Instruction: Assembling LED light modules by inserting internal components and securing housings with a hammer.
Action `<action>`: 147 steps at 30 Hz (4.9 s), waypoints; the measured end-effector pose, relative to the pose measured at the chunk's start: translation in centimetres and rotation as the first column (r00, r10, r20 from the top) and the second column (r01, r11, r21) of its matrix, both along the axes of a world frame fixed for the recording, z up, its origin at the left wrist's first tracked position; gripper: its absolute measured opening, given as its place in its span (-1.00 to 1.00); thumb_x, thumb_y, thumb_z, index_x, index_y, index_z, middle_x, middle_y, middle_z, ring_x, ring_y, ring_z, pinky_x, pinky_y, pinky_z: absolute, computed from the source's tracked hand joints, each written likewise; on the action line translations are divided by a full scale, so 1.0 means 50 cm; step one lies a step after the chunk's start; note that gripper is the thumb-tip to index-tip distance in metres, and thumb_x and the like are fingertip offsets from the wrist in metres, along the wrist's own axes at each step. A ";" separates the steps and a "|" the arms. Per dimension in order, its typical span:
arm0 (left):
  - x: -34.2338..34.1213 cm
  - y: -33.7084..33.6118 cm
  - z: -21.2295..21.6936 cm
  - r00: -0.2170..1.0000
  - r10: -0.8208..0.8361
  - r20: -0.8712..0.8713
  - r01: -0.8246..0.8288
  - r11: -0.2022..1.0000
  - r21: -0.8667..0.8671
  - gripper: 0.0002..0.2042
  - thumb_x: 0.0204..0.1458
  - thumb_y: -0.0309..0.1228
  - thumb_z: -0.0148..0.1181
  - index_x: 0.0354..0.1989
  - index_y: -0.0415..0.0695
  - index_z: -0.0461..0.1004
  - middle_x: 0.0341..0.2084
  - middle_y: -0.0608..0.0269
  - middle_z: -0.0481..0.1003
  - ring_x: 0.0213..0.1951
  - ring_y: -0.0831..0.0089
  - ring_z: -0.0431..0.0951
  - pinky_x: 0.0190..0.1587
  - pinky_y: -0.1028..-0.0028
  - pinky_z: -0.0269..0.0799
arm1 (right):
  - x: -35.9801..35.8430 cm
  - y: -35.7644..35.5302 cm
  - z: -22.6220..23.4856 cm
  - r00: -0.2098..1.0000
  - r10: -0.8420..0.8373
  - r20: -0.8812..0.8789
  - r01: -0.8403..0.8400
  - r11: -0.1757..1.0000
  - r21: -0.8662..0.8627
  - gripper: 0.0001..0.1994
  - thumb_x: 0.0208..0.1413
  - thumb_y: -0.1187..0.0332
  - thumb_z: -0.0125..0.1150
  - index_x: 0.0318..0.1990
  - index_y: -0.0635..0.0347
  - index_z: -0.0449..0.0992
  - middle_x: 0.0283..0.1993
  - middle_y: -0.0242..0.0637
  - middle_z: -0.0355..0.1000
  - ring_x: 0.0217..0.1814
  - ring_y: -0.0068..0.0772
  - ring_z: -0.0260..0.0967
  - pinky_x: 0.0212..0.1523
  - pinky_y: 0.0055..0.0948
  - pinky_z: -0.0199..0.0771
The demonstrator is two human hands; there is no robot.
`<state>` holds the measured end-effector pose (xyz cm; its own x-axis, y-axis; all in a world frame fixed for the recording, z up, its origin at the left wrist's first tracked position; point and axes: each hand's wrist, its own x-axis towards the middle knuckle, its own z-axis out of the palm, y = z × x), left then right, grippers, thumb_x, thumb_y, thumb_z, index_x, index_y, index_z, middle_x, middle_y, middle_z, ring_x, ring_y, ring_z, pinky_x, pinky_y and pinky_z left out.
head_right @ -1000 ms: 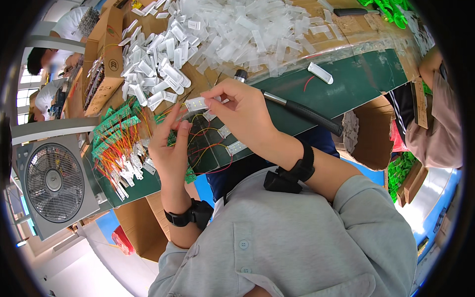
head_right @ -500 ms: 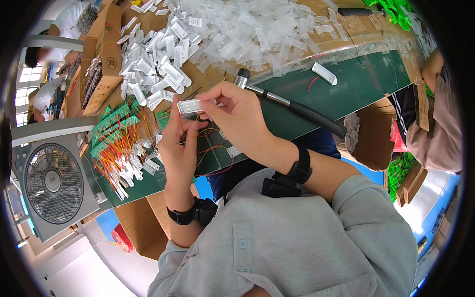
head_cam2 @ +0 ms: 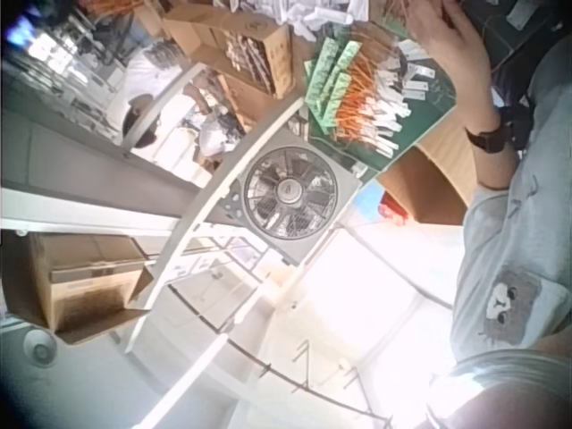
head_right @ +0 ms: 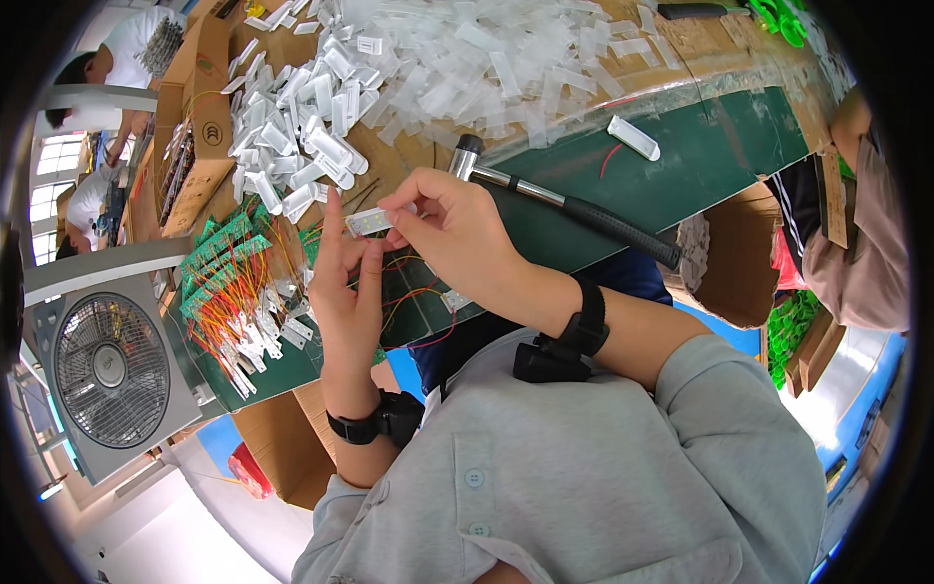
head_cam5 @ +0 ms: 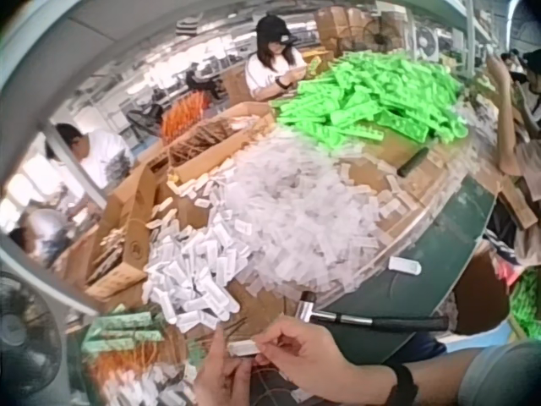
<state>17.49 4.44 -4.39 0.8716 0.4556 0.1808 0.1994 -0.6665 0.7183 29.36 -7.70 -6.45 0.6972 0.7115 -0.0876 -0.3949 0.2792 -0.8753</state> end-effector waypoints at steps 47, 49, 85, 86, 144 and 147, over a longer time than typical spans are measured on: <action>0.039 0.038 0.006 0.953 0.113 0.282 -0.010 0.939 -0.344 -0.86 0.39 -0.41 0.06 -0.19 -0.21 0.45 -0.38 0.43 0.40 -0.34 0.68 0.27 -0.24 0.60 0.22 | 0.208 -0.293 -0.003 0.247 0.457 0.854 0.901 0.217 -0.377 -0.74 -0.02 0.43 0.43 -0.13 0.11 0.61 -0.10 -0.25 0.47 0.07 -0.05 0.39 0.01 -0.07 0.41; 0.036 0.048 -0.007 0.946 0.101 0.309 0.032 0.918 -0.396 -0.85 0.37 -0.44 0.11 -0.26 -0.22 0.47 -0.40 0.43 0.40 -0.34 0.66 0.27 -0.24 0.60 0.22 | 0.219 -0.302 -0.001 0.232 0.303 0.925 0.840 0.417 -0.347 -0.76 0.08 0.46 0.39 -0.07 0.19 0.60 -0.09 -0.18 0.51 -0.01 -0.03 0.45 -0.01 -0.14 0.48; 0.014 0.034 0.016 0.973 0.027 0.229 0.011 0.987 -0.161 -0.74 0.08 -0.60 0.36 -0.03 -0.19 0.63 -0.28 0.21 0.59 -0.24 0.42 0.57 -0.12 0.41 0.48 | 0.099 -0.022 0.040 0.921 0.352 0.168 -0.334 0.934 -0.126 -0.86 0.27 0.54 0.29 -0.06 0.31 0.51 -0.24 -0.32 0.58 -0.26 -0.56 0.57 -0.19 -0.54 0.59; 0.016 0.032 0.018 0.973 0.026 0.228 0.012 0.987 -0.161 -0.74 0.08 -0.60 0.36 -0.03 -0.19 0.63 -0.28 0.21 0.59 -0.24 0.42 0.57 -0.12 0.41 0.48 | 0.097 -0.022 0.042 0.924 0.329 0.193 -0.299 0.939 -0.171 -0.87 0.28 0.56 0.27 -0.07 0.32 0.50 -0.22 -0.30 0.58 -0.24 -0.55 0.58 -0.17 -0.53 0.61; -0.188 -0.043 0.029 0.982 0.151 0.118 -0.166 0.977 0.132 -0.79 0.14 -0.72 0.21 -0.07 -0.25 0.54 -0.39 0.13 0.48 -0.37 0.33 0.51 -0.28 0.40 0.45 | 0.234 -0.051 -0.007 0.095 0.153 0.984 0.699 0.693 -0.176 -0.79 0.02 0.46 0.43 -0.19 0.15 0.55 -0.22 -0.19 0.49 -0.24 -0.04 0.52 -0.22 -0.12 0.55; -0.214 -0.052 0.027 0.976 0.198 0.093 -0.207 0.974 0.097 -0.80 0.15 -0.71 0.22 -0.07 -0.25 0.53 -0.39 0.13 0.48 -0.35 0.33 0.51 -0.26 0.39 0.46 | 0.236 -0.070 -0.009 0.254 0.202 0.946 0.702 0.634 -0.324 -0.79 0.03 0.45 0.42 -0.18 0.14 0.55 -0.29 -0.20 0.52 -0.25 -0.04 0.53 -0.22 -0.12 0.55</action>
<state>6.77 1.83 -3.06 0.7435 0.5954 0.3045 0.2810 -0.6913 0.6657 41.17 -11.18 -6.90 0.7348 0.5267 0.4275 0.6782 -0.5560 -0.4806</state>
